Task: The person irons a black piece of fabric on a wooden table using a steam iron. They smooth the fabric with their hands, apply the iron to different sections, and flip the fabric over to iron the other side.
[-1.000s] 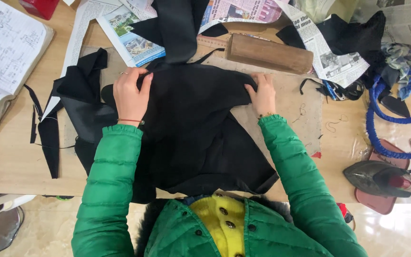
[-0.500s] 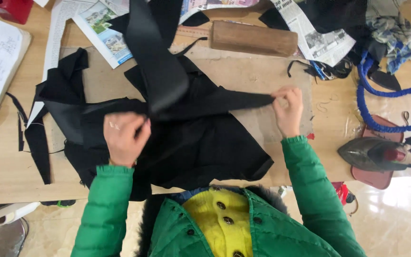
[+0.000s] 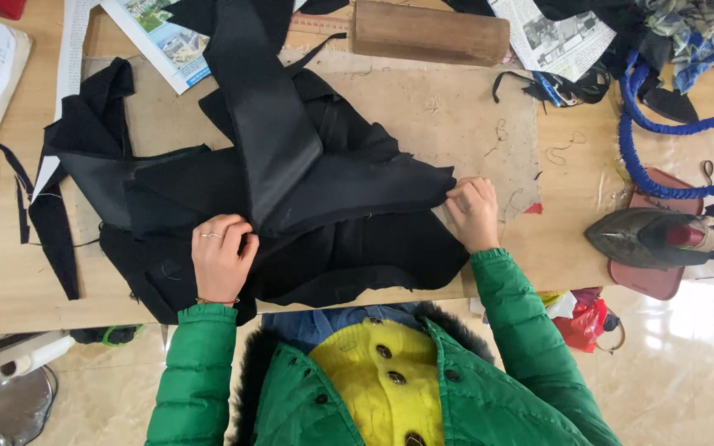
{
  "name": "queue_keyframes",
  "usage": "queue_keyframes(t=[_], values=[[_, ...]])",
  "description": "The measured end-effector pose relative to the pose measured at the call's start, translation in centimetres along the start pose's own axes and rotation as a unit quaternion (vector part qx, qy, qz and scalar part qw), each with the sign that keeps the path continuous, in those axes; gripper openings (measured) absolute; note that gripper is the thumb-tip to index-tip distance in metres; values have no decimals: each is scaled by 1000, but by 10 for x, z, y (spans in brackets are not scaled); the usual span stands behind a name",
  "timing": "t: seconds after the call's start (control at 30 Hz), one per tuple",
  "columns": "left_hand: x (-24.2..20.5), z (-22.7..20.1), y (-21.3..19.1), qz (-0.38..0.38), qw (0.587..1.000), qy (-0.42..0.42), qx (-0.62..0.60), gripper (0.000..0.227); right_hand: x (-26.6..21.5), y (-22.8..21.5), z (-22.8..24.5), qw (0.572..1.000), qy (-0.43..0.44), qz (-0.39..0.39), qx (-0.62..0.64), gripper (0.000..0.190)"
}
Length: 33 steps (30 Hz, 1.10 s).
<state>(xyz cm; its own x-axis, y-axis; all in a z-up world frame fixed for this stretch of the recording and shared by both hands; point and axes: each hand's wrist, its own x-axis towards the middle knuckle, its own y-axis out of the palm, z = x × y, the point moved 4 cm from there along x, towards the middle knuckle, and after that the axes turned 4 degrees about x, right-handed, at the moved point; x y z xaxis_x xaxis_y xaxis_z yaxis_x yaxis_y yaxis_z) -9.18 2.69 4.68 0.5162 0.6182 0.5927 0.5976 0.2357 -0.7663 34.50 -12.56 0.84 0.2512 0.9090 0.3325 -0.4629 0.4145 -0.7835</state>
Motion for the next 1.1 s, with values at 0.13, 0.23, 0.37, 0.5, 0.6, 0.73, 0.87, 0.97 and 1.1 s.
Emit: queue_keyframes(t=[0.13,0.23,0.37,0.5,0.6,0.73,0.87,0.97,1.1], values=[[-1,-1,0,5,1000,-19,5,12,-3,1,0,1000,19,-24,6,18],[-4,0,4,12,1000,-27,8,11,-4,2,1,999,27,-21,7,19],[-1,-5,0,16,999,-31,26,12,-7,2,2,999,30,-18,-1,19],[-4,-7,1,16,999,-40,34,12,-9,2,4,999,30,-16,-5,19],[-6,-5,4,20,998,-50,30,14,-9,2,6,999,33,-3,-26,18],[-5,-4,4,19,997,-71,32,21,-2,-4,23,999,37,6,-34,20],[13,-13,-11,29,995,-83,41,15,-1,7,27,995,-23,36,-94,30],[23,-13,-15,4,990,-139,-34,8,-3,16,17,995,-7,50,-83,23],[32,-11,-24,-23,978,-177,-108,9,20,-3,87,996,33,79,23,45]])
